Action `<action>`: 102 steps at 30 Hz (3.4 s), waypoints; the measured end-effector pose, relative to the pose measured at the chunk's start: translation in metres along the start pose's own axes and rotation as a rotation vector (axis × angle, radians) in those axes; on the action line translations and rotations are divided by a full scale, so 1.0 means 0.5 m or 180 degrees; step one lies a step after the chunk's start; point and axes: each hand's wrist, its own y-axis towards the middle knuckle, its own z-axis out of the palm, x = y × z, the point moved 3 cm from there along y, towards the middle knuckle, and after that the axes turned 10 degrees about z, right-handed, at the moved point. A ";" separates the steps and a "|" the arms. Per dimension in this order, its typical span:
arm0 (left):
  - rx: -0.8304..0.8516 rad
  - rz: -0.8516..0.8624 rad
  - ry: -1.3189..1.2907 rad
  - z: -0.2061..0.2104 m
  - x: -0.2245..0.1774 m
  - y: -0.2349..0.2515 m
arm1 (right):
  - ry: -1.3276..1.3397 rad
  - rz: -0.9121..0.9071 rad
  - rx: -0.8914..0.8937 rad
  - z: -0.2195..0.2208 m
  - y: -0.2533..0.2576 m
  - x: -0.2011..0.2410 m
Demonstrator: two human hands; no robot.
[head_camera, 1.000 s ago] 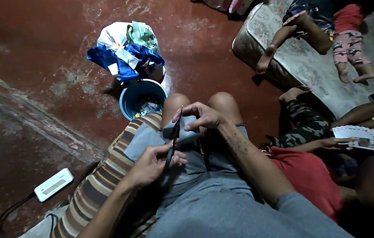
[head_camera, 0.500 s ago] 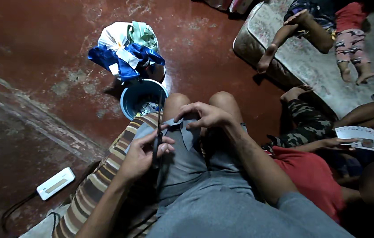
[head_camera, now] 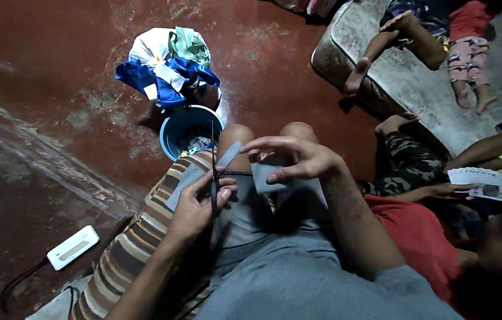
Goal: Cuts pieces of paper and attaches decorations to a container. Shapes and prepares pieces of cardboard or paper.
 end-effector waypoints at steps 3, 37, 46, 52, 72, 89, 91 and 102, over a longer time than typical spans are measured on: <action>-0.0398 0.0135 0.0023 0.036 -0.029 0.013 | 0.0259 -0.0093 -0.0047 0.025 0.025 0.004; 0.0210 -0.0765 0.0836 -0.020 -0.067 -0.005 | 0.1491 0.1178 -0.3219 0.199 -0.020 -0.125; 0.0955 -0.1556 0.0880 0.026 -0.029 -0.179 | 0.1745 0.1222 -0.3149 0.213 -0.017 -0.132; 0.0907 -0.1471 0.0906 0.035 0.005 -0.154 | 0.1939 0.1314 -0.2999 0.212 -0.015 -0.123; 0.0933 -0.1315 0.0695 0.031 0.036 -0.121 | 0.1959 0.1137 -0.2927 0.212 -0.019 -0.136; 0.0944 -0.1128 0.0357 0.024 0.018 -0.120 | 0.1440 0.0760 -0.2291 0.188 -0.019 -0.141; 0.0955 -0.1133 0.0353 0.023 0.019 -0.120 | 0.1412 0.0725 -0.2261 0.185 -0.015 -0.138; 0.0942 -0.1043 0.0371 0.029 0.025 -0.116 | 0.1685 0.0618 -0.2044 0.176 -0.006 -0.132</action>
